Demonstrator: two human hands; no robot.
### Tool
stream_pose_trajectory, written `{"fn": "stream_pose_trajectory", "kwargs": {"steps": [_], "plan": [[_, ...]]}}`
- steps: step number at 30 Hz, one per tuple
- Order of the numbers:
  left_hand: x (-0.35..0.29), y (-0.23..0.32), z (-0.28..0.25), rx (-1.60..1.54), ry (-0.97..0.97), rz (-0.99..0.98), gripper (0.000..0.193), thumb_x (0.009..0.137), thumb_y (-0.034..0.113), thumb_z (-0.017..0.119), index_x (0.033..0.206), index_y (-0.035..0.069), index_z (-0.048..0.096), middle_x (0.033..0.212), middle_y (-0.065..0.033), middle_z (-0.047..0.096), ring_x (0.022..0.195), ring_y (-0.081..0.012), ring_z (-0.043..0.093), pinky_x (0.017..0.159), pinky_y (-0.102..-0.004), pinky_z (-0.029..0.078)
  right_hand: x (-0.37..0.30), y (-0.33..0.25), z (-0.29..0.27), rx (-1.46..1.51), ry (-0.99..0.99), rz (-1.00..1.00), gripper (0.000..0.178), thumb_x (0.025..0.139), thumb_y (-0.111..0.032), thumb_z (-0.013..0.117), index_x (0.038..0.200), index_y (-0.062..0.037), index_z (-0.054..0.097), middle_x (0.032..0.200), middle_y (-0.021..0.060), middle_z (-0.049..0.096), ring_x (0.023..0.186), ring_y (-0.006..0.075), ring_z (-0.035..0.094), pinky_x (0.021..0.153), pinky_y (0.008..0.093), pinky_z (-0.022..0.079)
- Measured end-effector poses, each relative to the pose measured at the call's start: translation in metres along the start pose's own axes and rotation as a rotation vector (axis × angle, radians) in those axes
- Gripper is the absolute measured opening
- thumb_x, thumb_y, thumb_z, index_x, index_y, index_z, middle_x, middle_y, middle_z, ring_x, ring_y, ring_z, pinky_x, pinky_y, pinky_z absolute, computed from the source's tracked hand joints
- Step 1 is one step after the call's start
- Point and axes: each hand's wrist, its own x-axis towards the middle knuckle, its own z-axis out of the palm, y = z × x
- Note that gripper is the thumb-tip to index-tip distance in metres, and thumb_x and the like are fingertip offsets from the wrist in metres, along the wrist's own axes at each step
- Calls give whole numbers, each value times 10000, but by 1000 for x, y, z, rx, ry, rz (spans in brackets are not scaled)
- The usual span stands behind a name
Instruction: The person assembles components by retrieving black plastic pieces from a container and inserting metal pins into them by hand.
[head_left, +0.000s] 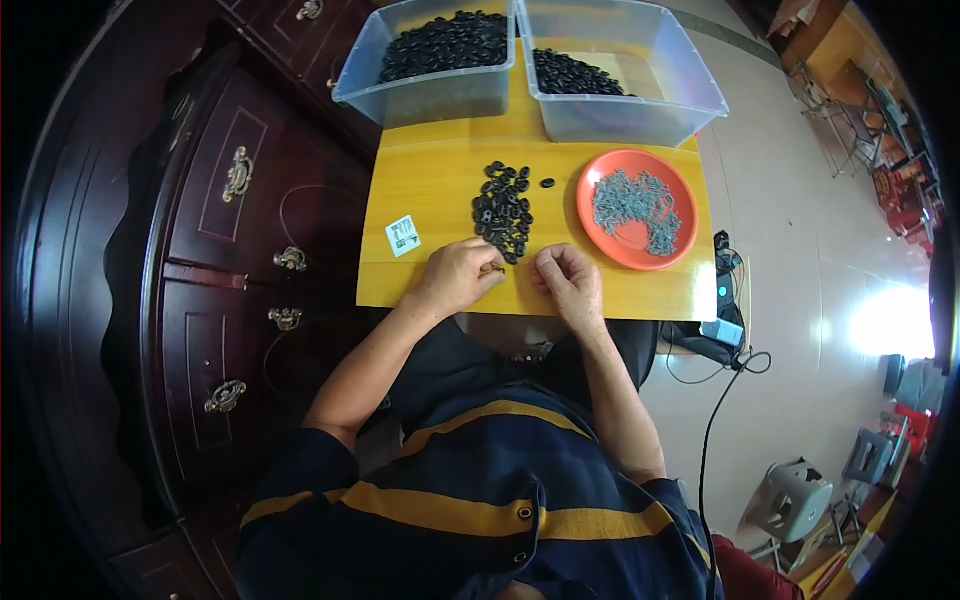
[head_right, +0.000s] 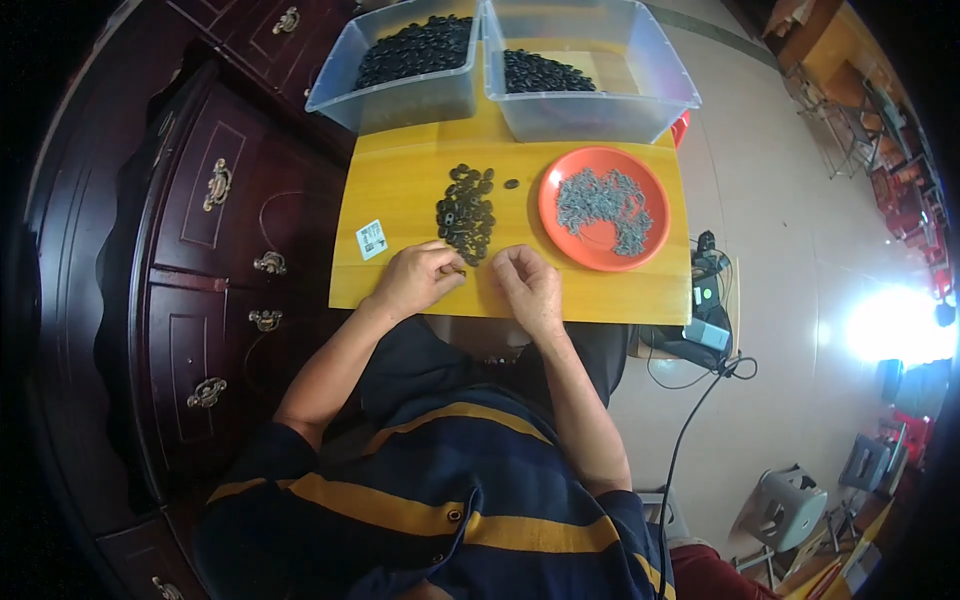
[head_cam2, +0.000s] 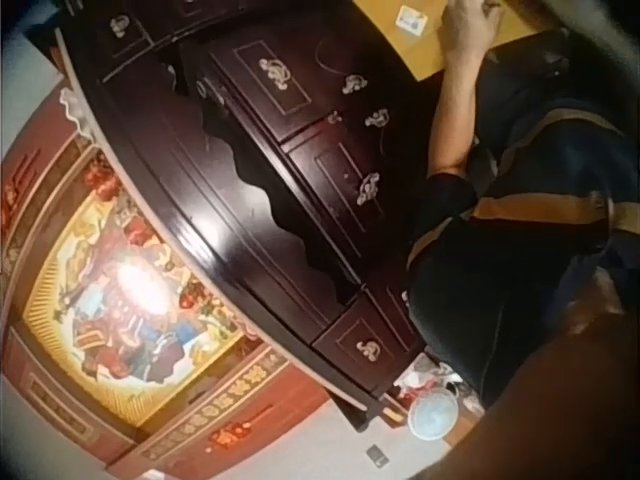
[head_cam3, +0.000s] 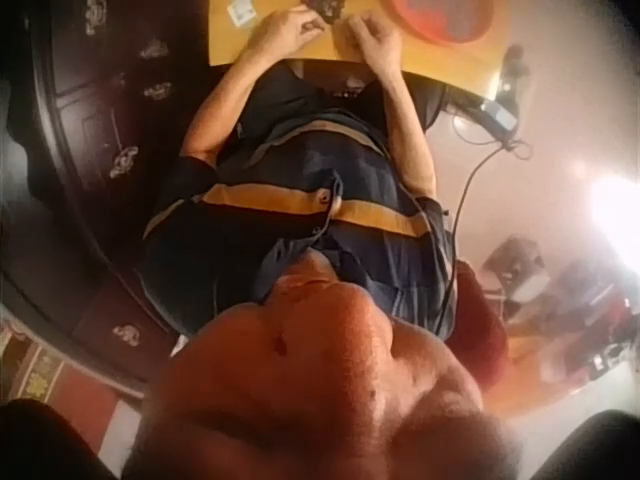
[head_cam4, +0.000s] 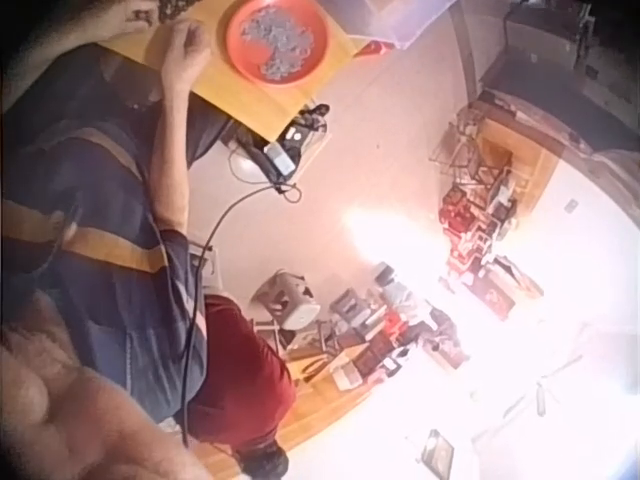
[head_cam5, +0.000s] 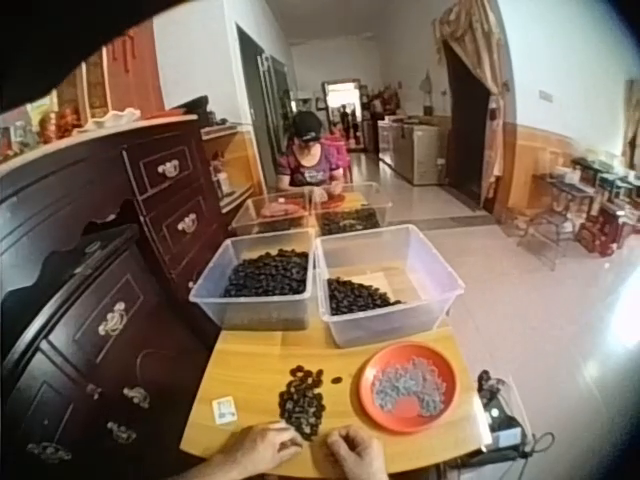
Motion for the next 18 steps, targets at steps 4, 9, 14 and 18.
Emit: {"fn": "stream_pose_trajectory", "kwargs": {"steps": [4, 9, 14, 18], "plan": [[-1, 0, 3, -13, -52, -96, 135, 784, 108, 751, 871, 33, 680, 799, -116, 665, 721, -296, 661, 659, -392, 522, -1, -1, 2, -1, 5, -10, 152, 968, -146, 613, 905, -13, 652, 729, -17, 629, 676, 40, 557, 621, 225, 463], [0, 0, 11, -371, -54, -308, 82, 869, 65, 714, 848, 23, 647, 746, 7, 607, 602, -58, 544, 556, -234, 446, -5, 1, -1, -104, -15, -66, 99, 921, -114, 666, 957, -21, 665, 751, 17, 662, 716, 67, 600, 678, 255, 504], [12, 11, 20, -807, -57, -354, 79, 931, 103, 660, 887, 43, 633, 759, 49, 589, 627, -17, 515, 552, -195, 426, -8, -4, -6, -48, -67, -130, 121, 919, -98, 683, 1001, -19, 641, 818, 11, 658, 742, 55, 591, 690, 241, 500], [22, 18, 27, -903, -139, -427, 68, 936, 95, 642, 895, 42, 630, 755, 43, 594, 611, -25, 508, 552, -198, 432, -6, 2, -7, 74, -88, -130, 105, 947, -63, 656, 1029, -25, 602, 858, -22, 620, 751, 36, 561, 683, 205, 477]]}}
